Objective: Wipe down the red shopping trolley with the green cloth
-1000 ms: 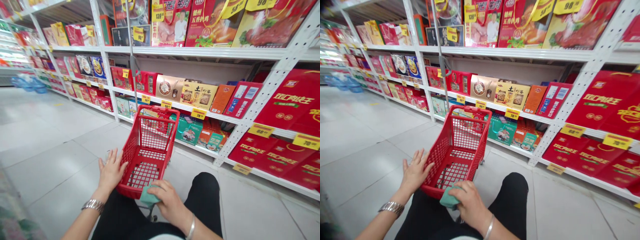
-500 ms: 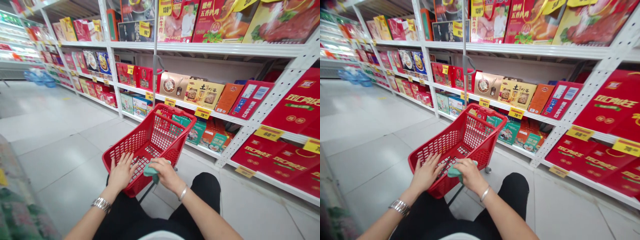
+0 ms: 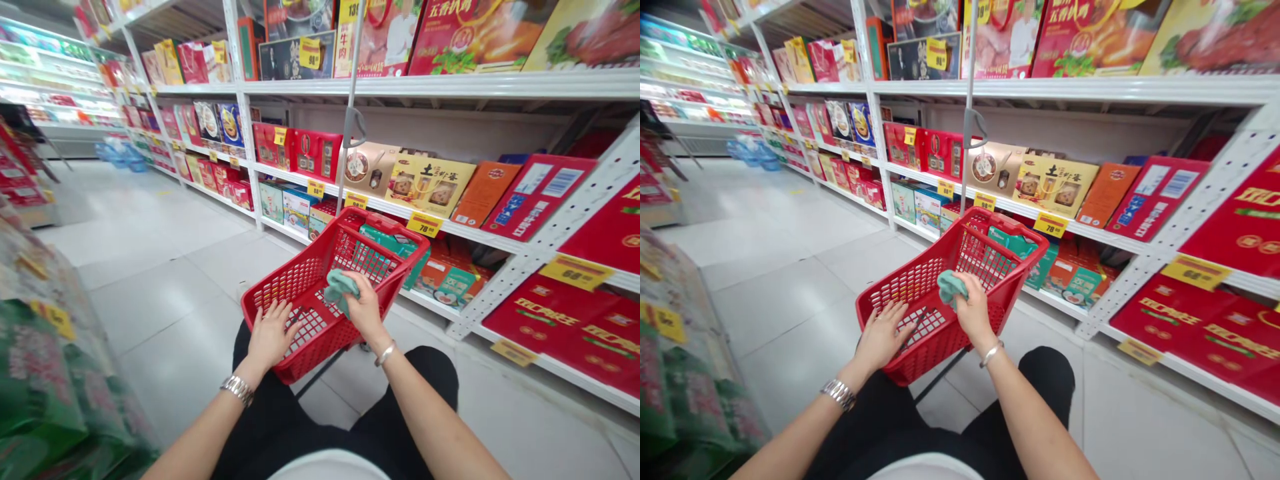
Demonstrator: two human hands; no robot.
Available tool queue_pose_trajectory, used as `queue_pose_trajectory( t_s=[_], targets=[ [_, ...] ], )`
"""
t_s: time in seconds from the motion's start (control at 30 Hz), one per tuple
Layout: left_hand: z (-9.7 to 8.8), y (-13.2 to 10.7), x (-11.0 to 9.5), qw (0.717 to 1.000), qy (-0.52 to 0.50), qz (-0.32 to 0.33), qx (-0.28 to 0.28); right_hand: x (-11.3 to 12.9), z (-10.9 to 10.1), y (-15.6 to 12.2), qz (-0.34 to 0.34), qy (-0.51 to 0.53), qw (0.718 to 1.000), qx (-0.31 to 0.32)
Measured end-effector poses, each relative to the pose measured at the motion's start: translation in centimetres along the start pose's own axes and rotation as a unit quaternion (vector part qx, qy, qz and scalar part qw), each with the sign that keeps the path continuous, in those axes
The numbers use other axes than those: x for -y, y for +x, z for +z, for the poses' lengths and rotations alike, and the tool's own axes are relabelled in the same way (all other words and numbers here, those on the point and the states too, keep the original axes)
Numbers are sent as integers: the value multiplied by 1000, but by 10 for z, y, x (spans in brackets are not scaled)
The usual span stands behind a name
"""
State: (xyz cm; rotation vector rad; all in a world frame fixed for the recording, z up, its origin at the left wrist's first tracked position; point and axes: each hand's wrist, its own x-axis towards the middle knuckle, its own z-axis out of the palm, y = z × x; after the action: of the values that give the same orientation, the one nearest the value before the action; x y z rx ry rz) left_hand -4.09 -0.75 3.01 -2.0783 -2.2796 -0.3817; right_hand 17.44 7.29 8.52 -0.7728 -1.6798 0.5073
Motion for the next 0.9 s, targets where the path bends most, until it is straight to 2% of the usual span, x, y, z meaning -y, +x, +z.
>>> queue_pose_trajectory(
  t_s=[0.07,0.17,0.3,0.37,0.43,0.47,0.53,0.6,0.67,0.73,0.8,0.9],
  targets=[
    [1,0,-1,1000,-5,5,0,-10,3,-17,17,-20,998,63],
    [4,1,1,1000,-14,11,-7,-13,-3,-37,-8,-61,988,143],
    [6,2,3,999,-33,28,-34,7,-9,-61,-73,-105,969,210],
    [4,3,4,998,-38,32,-34,20,-8,-72,-92,-92,963,235],
    [3,3,3,998,-38,32,-25,32,-8,-80,-71,-40,963,255],
    [2,4,3,999,-39,31,-21,38,-10,-81,-40,-8,965,260],
    [0,5,2,999,-42,30,-16,48,-21,-76,60,49,959,271],
    [0,5,2,998,-46,31,-16,58,-39,-65,164,99,935,298],
    [0,6,2,998,-46,31,-13,67,-62,-51,225,137,909,324],
    [-1,7,1,999,-45,29,-8,72,-80,-36,241,152,902,324],
    [-1,7,1,998,-47,30,-6,71,-87,-24,232,137,916,296],
    [-2,8,0,998,-49,33,-10,54,-71,-11,169,76,958,218]
  ],
)
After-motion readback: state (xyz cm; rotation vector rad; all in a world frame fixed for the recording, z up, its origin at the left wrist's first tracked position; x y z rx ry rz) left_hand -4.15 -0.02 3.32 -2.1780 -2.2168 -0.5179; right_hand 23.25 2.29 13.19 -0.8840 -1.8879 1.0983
